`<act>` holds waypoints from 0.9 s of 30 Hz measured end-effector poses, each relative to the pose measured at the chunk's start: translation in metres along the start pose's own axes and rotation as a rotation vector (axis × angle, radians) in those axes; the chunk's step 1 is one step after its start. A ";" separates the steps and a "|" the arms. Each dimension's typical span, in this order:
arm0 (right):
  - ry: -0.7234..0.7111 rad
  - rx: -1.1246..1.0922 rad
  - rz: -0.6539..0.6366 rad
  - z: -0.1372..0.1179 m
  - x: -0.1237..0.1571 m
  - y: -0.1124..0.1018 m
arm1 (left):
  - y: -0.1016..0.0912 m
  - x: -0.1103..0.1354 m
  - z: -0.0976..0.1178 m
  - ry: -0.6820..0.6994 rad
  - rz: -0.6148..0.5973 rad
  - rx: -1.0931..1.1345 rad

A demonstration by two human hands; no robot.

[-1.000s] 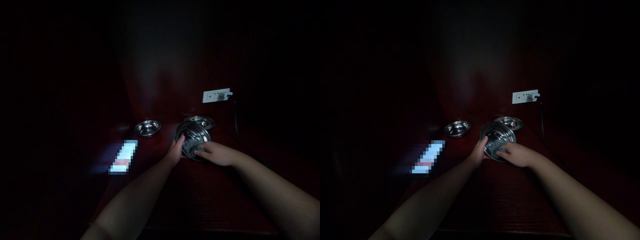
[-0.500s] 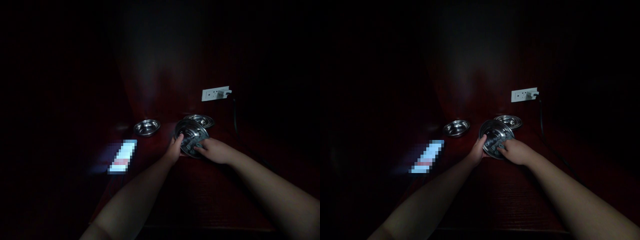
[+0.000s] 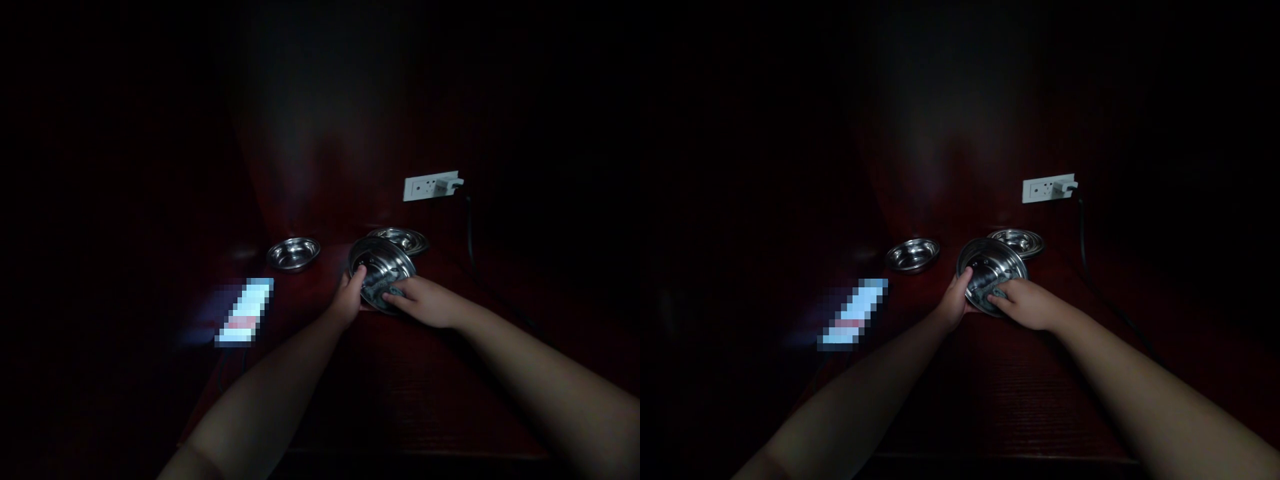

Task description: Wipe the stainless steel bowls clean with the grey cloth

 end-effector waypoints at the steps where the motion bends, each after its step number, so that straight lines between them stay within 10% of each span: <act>1: 0.005 0.002 -0.012 0.000 0.000 0.001 | 0.000 0.000 0.000 0.000 0.001 -0.001; 27: -0.071 -0.202 -0.035 -0.010 -0.003 0.007 | -0.001 -0.003 -0.004 -0.021 -0.016 -0.001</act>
Point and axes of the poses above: each hand's wrist, its own x-axis away from the middle knuckle, its own y-axis out of the palm, z = x × y, the point moved 7 cm from there along -x, towards the middle knuckle, and after that the axes turned 7 degrees about x, right-handed, at the moved point
